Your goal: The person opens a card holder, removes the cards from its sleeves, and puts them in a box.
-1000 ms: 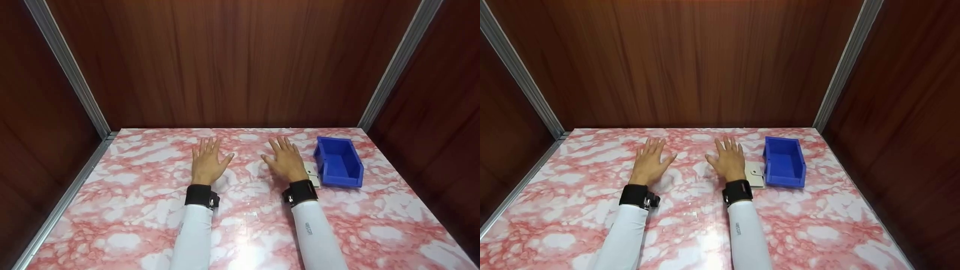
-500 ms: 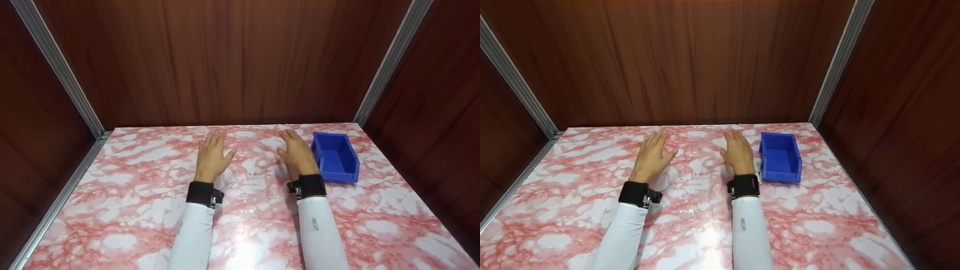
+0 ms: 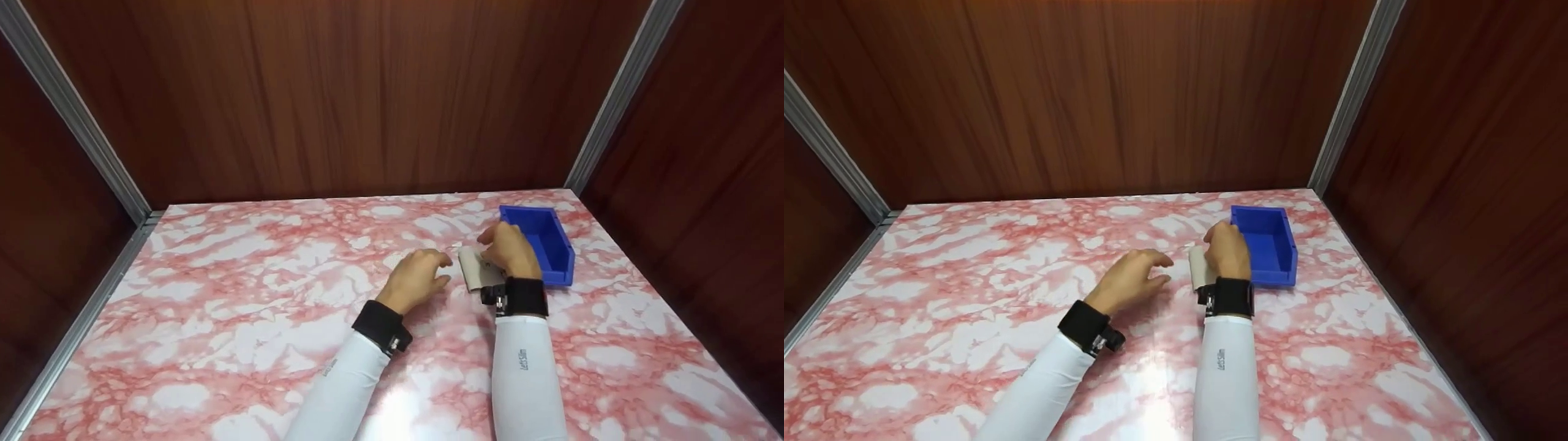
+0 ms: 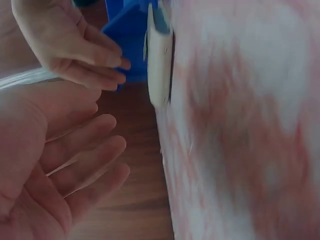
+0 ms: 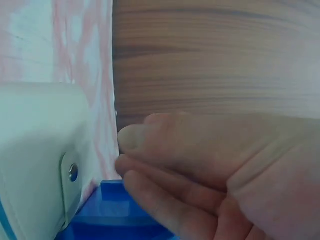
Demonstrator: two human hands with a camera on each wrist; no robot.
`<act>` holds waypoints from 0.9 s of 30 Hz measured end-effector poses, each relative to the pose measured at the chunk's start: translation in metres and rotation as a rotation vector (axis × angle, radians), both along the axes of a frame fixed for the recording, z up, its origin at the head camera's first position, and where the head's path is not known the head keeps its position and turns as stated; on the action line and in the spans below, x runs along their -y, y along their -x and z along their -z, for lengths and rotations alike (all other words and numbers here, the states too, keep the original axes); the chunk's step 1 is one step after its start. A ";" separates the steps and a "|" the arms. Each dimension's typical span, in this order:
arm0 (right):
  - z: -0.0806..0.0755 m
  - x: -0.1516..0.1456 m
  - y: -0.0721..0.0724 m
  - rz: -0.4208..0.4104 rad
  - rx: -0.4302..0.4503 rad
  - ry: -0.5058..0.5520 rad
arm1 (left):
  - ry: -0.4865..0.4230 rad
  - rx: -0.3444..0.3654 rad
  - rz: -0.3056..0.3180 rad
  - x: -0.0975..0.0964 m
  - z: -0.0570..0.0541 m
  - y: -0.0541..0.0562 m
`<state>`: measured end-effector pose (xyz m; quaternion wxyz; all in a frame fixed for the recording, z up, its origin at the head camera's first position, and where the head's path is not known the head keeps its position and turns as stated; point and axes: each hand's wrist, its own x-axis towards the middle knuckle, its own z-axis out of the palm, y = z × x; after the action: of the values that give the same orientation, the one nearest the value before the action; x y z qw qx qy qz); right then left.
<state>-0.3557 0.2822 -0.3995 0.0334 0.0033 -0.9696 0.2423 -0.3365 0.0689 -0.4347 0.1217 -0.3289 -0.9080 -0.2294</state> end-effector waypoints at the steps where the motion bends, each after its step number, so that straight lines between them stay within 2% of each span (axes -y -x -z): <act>1: 0.001 0.000 0.000 0.002 0.009 -0.003 | 0.005 0.023 0.002 -0.004 0.002 0.000; 5: 0.008 0.001 0.000 0.011 0.047 -0.020 | -0.003 0.134 -0.014 -0.022 0.010 -0.002; 8: 0.012 0.002 0.000 0.012 0.047 -0.041 | 0.010 0.166 -0.033 -0.035 0.016 -0.002; 10: 0.014 0.003 0.000 0.023 0.030 -0.074 | 0.028 0.153 -0.038 -0.044 0.020 -0.001; 13: 0.015 0.005 0.000 0.025 0.011 -0.115 | 0.072 0.093 -0.031 -0.054 0.027 0.001; 17: 0.017 0.008 0.000 0.030 0.039 -0.132 | 0.150 0.018 -0.021 -0.061 0.033 0.001; 19: 0.017 0.010 0.000 0.036 0.059 -0.134 | 0.186 0.002 -0.025 -0.063 0.035 0.000; 22: 0.016 0.012 0.000 0.049 0.064 -0.141 | 0.224 -0.017 -0.049 -0.066 0.035 -0.001; 27: 0.010 0.012 0.003 0.086 0.048 -0.158 | 0.213 -0.002 -0.114 -0.072 0.027 0.001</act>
<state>-0.3583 0.2701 -0.4098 0.0201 -0.0418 -0.9855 0.1632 -0.3377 0.1411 -0.4615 0.0999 -0.2880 -0.9443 -0.1239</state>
